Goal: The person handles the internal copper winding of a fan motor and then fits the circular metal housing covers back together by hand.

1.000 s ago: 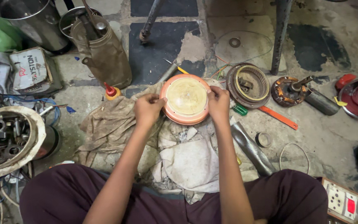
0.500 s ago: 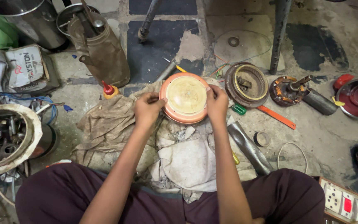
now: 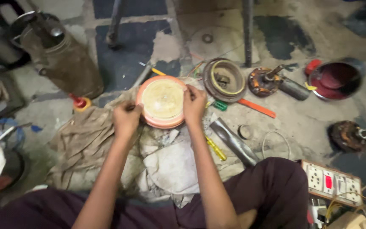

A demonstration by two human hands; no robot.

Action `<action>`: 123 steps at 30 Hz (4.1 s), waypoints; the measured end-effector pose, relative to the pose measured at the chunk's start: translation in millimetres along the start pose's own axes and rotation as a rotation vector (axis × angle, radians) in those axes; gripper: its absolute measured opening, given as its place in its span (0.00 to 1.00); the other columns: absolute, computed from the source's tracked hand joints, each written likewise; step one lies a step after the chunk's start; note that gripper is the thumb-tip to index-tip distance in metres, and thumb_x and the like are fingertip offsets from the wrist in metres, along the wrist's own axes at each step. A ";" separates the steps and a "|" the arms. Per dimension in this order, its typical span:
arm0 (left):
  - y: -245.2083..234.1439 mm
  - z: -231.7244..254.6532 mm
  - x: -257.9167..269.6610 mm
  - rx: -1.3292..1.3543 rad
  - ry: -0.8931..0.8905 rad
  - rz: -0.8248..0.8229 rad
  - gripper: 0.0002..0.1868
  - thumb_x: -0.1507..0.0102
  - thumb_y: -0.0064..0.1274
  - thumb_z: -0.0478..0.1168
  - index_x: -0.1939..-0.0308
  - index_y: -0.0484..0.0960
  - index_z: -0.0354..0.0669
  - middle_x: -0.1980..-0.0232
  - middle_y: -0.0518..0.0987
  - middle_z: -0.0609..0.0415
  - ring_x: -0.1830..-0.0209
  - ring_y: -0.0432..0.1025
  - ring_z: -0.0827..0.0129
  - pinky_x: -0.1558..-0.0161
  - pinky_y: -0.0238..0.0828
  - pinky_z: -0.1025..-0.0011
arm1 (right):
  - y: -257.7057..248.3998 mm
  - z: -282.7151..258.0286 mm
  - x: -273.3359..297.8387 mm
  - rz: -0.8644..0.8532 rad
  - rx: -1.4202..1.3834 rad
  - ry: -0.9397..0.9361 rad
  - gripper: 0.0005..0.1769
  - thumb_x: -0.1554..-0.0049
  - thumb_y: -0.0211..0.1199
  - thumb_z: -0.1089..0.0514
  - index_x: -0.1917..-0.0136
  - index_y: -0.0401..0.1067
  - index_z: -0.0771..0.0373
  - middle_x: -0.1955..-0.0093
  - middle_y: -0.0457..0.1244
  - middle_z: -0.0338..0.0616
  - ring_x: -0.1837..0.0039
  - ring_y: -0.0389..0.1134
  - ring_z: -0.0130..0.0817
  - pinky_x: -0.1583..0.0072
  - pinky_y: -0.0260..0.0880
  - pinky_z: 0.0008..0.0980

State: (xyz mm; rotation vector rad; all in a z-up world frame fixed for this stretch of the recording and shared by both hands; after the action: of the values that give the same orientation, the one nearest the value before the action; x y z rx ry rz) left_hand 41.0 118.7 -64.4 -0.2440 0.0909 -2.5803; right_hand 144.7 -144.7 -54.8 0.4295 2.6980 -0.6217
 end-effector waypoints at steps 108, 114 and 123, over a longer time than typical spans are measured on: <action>-5.3 40.8 5.0 -0.494 0.268 0.050 0.16 0.45 0.68 0.42 0.62 0.86 0.31 0.64 0.83 0.38 0.65 0.79 0.51 0.59 0.74 0.60 | -20.8 -43.7 3.0 -0.163 0.089 -0.073 0.12 0.39 0.60 0.59 0.45 0.77 0.64 0.54 0.71 0.58 0.52 0.75 0.50 0.48 0.72 0.40; -0.5 41.2 14.4 -0.457 0.211 -0.041 0.14 0.37 0.62 0.41 0.53 0.85 0.33 0.62 0.85 0.41 0.64 0.80 0.56 0.58 0.75 0.60 | -19.2 -53.3 9.8 -0.120 0.104 -0.044 0.16 0.36 0.55 0.59 0.37 0.75 0.62 0.48 0.70 0.61 0.47 0.74 0.55 0.45 0.72 0.45; 15.8 -24.8 -12.7 -0.266 -0.103 -0.202 0.26 0.34 0.57 0.41 0.33 0.70 0.46 0.53 0.82 0.42 0.67 0.78 0.59 0.69 0.79 0.62 | -15.4 -24.1 29.2 -0.170 -0.001 -0.128 0.20 0.32 0.48 0.57 0.33 0.69 0.68 0.41 0.69 0.60 0.39 0.70 0.53 0.37 0.68 0.44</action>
State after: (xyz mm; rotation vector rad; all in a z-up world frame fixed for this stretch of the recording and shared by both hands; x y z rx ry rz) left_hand 55.0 112.3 -92.5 -0.5063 0.3911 -2.7461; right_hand 106.8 -140.5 -40.0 0.1544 2.6299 -0.6706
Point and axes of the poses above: each hand's wrist, its own x-axis away from the middle knuckle, its own y-axis out of the palm, z = x × y, the point moved 8 cm from there along -x, towards the middle knuckle
